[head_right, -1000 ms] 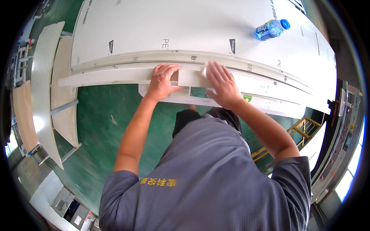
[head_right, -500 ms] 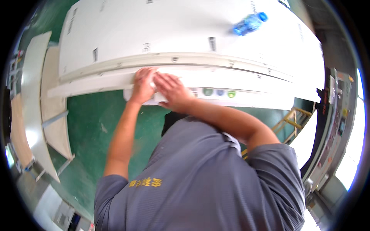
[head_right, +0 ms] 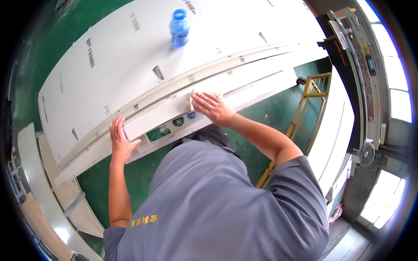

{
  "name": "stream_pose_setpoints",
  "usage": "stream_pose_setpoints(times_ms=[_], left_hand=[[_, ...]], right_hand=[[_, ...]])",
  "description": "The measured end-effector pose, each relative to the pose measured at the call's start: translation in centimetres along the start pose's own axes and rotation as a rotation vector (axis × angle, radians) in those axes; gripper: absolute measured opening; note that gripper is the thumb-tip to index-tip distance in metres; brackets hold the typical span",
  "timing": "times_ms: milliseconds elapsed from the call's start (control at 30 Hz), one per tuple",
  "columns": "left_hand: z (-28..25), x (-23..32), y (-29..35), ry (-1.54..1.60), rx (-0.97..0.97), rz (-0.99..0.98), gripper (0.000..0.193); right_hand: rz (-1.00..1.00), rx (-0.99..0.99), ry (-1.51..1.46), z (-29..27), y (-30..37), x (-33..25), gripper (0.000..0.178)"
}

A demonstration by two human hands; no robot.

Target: The person wipes the surfaces of several white panels with a cloth. They handle the panels one at a time, wiping each side and edge before stacking them on a nearby table.

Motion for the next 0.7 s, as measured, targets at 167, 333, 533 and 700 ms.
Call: stream_pose_setpoints(times_ms=[167,333,533,700], left_hand=[[5.9,9.6,-6.5,0.135,-0.118,0.184,0.113],[10.3,11.7,-9.5,0.058,-0.249,0.075,0.086],[6.5,10.4,-13.3,-0.066,-0.105,0.186,0.068],[6.2,7.7,-18.3,-0.199,0.013,0.256,0.068]], right_hand=[[0.424,0.009,0.039,1.6,8.4,8.4,0.065],[1.011,0.147,0.054,2.2,19.2,20.7,0.073],[1.691,0.669,-1.024,3.5,22.6,19.6,0.06],[1.596,0.673,-1.082,4.1,21.8,14.4,0.063]])
Point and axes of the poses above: each hand's wrist, its own y-axis away from the middle knuckle, its own z-axis out of the palm, x = y × z, the point moved 1 cm from there along -y, towards the middle knuckle, and after that the axes turned 14 degrees about y, right-handed, at the moved point
